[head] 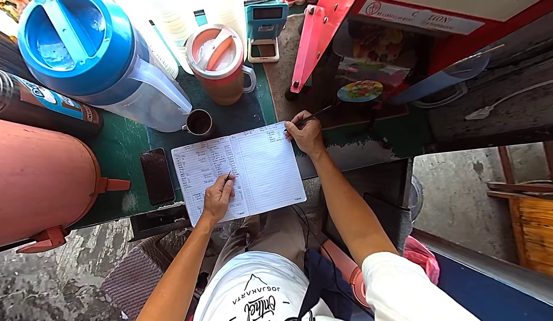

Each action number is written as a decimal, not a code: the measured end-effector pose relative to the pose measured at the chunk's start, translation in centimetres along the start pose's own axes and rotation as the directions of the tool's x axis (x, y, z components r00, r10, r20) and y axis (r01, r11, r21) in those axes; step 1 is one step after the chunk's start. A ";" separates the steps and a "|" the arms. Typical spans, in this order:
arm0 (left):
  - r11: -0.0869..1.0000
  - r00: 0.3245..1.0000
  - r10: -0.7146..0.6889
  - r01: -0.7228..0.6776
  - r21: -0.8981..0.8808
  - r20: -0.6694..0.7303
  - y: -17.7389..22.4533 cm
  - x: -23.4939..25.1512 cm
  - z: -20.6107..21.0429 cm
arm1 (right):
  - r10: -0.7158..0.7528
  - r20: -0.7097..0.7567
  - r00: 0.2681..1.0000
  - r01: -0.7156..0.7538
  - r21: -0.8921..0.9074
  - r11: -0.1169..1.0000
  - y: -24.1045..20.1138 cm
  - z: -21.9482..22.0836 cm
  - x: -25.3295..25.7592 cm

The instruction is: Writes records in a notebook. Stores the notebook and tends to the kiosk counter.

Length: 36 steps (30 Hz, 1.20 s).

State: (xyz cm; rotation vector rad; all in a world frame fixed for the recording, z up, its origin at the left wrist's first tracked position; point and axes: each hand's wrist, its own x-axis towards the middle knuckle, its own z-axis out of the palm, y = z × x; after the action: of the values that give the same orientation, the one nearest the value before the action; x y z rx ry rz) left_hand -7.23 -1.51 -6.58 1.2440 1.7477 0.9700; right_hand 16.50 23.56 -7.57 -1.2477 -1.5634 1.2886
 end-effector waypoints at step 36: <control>0.999 0.999 0.044 -0.043 0.029 -0.021 -0.2 -0.1 0.4 | -0.020 -0.025 0.999 0.019 -0.059 0.998 0.1 0.2 -0.2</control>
State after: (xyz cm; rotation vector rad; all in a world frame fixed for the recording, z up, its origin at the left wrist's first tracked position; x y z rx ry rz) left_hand -6.97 -1.61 -6.93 1.2989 1.7631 0.9895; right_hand 16.37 23.34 -7.72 -1.2775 -1.6022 1.2180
